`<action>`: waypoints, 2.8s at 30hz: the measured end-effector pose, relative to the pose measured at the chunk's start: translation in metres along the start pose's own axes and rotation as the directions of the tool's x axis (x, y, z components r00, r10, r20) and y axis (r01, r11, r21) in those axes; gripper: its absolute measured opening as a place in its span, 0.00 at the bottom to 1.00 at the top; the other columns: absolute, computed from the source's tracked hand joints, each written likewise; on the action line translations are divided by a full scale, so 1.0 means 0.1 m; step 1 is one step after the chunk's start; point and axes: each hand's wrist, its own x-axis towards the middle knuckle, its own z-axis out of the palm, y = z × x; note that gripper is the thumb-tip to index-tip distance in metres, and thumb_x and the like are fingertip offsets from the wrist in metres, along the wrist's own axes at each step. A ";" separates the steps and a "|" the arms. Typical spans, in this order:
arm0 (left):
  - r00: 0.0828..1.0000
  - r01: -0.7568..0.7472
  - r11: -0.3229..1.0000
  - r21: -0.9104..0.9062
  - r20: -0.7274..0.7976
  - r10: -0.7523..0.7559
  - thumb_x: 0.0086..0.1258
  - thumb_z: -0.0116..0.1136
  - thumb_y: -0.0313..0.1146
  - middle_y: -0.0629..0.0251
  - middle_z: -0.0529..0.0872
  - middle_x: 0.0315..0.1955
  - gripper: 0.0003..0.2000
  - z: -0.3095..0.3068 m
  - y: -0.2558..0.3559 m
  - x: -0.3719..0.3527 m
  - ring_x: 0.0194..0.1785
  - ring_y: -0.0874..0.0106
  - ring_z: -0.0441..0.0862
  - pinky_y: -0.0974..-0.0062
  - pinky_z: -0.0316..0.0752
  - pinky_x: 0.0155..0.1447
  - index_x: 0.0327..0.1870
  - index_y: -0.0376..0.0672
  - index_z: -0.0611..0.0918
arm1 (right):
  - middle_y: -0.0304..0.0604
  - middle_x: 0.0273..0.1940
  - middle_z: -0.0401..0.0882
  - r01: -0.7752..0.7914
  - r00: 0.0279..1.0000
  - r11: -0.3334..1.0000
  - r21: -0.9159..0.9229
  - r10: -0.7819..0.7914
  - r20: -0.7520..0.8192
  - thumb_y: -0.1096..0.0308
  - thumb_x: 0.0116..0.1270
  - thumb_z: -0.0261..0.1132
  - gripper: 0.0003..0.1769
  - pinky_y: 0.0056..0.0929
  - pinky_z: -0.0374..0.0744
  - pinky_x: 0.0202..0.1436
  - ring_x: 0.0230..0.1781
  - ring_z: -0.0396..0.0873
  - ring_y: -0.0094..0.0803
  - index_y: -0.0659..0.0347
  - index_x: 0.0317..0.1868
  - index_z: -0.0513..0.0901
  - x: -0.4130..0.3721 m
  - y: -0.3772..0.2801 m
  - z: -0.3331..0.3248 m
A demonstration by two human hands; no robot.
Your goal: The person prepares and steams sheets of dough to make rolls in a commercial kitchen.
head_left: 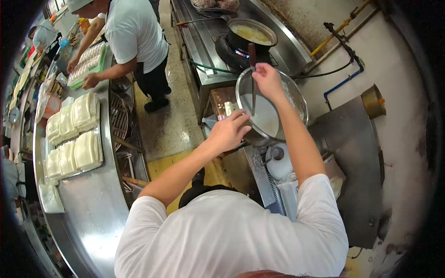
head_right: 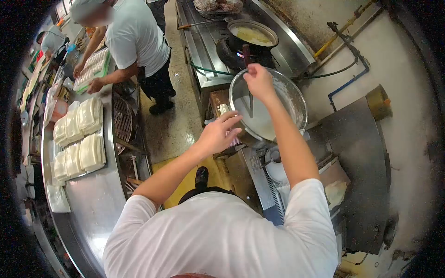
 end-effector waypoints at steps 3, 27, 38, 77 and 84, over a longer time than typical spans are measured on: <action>0.995 -0.043 0.997 0.058 0.090 0.037 0.73 0.62 0.41 0.58 0.79 0.63 0.17 0.11 -0.23 0.23 0.49 0.56 0.87 0.60 0.82 0.54 0.58 0.45 0.83 | 0.59 0.56 0.80 0.040 0.991 0.969 -0.245 -0.069 -0.112 0.65 0.62 0.69 0.29 0.42 0.77 0.62 0.55 0.80 0.52 0.64 0.64 0.77 0.56 0.03 0.16; 0.997 -0.012 1.000 -0.019 0.073 0.013 0.71 0.63 0.43 0.64 0.80 0.56 0.13 0.32 -0.40 0.26 0.51 0.57 0.84 0.58 0.80 0.51 0.50 0.47 0.84 | 0.54 0.36 0.88 0.338 0.786 0.268 -0.902 0.447 0.427 0.60 0.51 0.77 0.15 0.44 0.85 0.48 0.41 0.87 0.50 0.63 0.32 0.89 -0.13 -0.81 -1.56; 0.992 0.058 0.994 0.090 0.105 -0.068 0.74 0.60 0.44 0.63 0.79 0.60 0.15 0.31 -0.24 0.24 0.53 0.56 0.84 0.58 0.79 0.56 0.53 0.45 0.84 | 0.56 0.33 0.87 0.388 0.774 0.454 -0.802 0.311 0.551 0.62 0.61 0.71 0.11 0.48 0.82 0.48 0.38 0.86 0.54 0.62 0.34 0.90 -1.37 -1.00 -1.95; 0.982 0.184 0.982 -0.033 0.040 -0.183 0.63 0.74 0.36 0.62 0.80 0.55 0.16 0.58 0.07 0.12 0.39 0.69 0.83 0.70 0.80 0.48 0.49 0.41 0.86 | 0.52 0.36 0.89 0.294 0.854 0.439 -0.849 0.278 0.440 0.71 0.60 0.65 0.08 0.41 0.86 0.46 0.41 0.90 0.46 0.60 0.36 0.90 -1.90 -0.42 -1.83; 0.975 0.220 0.972 -0.086 0.035 -0.218 0.63 0.74 0.36 0.62 0.80 0.56 0.15 0.62 0.01 0.11 0.39 0.69 0.83 0.70 0.80 0.48 0.49 0.42 0.86 | 0.56 0.35 0.88 0.246 0.818 0.527 -0.813 0.337 0.466 0.73 0.57 0.65 0.08 0.44 0.86 0.45 0.39 0.89 0.51 0.63 0.35 0.89 -1.88 -0.74 -1.70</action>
